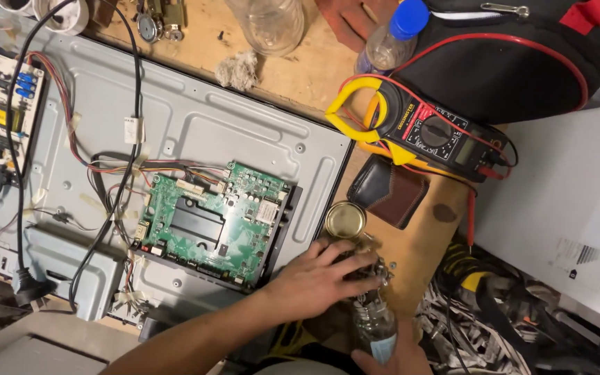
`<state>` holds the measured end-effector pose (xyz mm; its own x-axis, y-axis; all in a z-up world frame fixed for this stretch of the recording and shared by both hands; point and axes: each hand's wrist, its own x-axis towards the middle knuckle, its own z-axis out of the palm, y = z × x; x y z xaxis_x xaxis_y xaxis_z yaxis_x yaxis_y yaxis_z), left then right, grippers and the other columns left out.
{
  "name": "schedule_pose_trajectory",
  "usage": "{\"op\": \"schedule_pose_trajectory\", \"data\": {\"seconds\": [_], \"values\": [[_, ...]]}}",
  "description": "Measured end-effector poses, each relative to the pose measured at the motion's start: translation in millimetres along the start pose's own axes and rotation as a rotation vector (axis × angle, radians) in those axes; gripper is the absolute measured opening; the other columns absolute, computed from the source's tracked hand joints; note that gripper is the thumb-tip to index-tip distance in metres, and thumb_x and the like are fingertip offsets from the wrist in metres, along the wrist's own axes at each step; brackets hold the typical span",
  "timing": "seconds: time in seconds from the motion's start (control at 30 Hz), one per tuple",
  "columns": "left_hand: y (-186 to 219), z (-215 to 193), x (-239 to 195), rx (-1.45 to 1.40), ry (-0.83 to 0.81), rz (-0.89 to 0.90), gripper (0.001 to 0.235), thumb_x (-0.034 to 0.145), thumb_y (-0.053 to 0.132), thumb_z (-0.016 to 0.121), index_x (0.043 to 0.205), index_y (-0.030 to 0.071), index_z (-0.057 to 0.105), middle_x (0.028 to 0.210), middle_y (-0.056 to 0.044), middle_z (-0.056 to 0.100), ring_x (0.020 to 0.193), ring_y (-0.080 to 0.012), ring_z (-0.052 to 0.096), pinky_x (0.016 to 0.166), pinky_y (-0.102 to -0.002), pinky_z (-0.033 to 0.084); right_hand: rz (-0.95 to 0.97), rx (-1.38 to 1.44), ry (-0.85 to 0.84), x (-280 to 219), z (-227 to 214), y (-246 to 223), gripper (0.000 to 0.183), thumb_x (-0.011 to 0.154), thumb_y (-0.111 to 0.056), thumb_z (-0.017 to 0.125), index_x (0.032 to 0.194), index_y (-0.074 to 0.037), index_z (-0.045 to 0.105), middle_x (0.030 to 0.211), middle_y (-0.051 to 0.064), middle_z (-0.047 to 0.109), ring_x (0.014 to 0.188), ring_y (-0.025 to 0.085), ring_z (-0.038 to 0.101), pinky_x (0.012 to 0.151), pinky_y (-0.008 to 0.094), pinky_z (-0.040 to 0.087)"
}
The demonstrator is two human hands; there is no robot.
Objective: Sorting through a pile of screws on a workbench to find specific parts during a television repair.
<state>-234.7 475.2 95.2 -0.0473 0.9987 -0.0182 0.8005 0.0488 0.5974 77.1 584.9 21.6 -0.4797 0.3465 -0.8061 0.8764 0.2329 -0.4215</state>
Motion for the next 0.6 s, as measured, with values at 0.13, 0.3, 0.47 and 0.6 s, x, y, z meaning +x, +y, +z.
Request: {"op": "schedule_pose_trajectory", "data": {"seconds": [0.13,0.3,0.47,0.6], "values": [[7,2,5,-0.03,0.115,-0.035,0.023,0.091,0.023,0.061,0.11,0.015,0.07,0.145,-0.013,0.052,0.134,-0.0342,0.042,0.104,-0.049,0.033,-0.08,-0.038,0.03,1,8,17,0.135,0.057,-0.057,0.097,0.159,-0.015,0.019,0.143,0.015,0.053,0.124,0.032,0.068,0.099,0.043,0.058],[-1,-3,-2,0.053,0.227,-0.048,0.015,0.088,0.017,0.067,0.097,0.005,0.068,0.129,-0.013,0.064,0.12,-0.0297,0.053,0.098,-0.045,0.036,-0.169,-0.068,0.134,-8,18,31,0.131,0.049,-0.055,0.104,0.15,-0.011,0.033,0.134,0.013,0.064,0.12,0.028,0.072,0.098,0.038,0.058],[1,-10,-5,0.105,0.333,-0.094,0.012,0.087,0.015,0.067,0.092,0.004,0.068,0.122,-0.012,0.067,0.113,-0.0285,0.059,0.096,-0.042,0.04,-0.123,-0.099,0.107,-12,13,17,0.128,0.05,-0.049,0.105,0.149,-0.012,0.033,0.135,0.012,0.063,0.123,0.027,0.071,0.102,0.039,0.057],[8,1,-5,0.029,0.087,0.083,0.036,0.09,0.02,0.062,0.126,0.019,0.068,0.142,-0.002,0.055,0.129,-0.0258,0.047,0.102,-0.044,0.036,-0.019,-0.106,0.073,-14,6,0,0.127,0.05,-0.05,0.104,0.149,-0.014,0.033,0.136,0.011,0.062,0.123,0.027,0.071,0.102,0.041,0.058]]}}
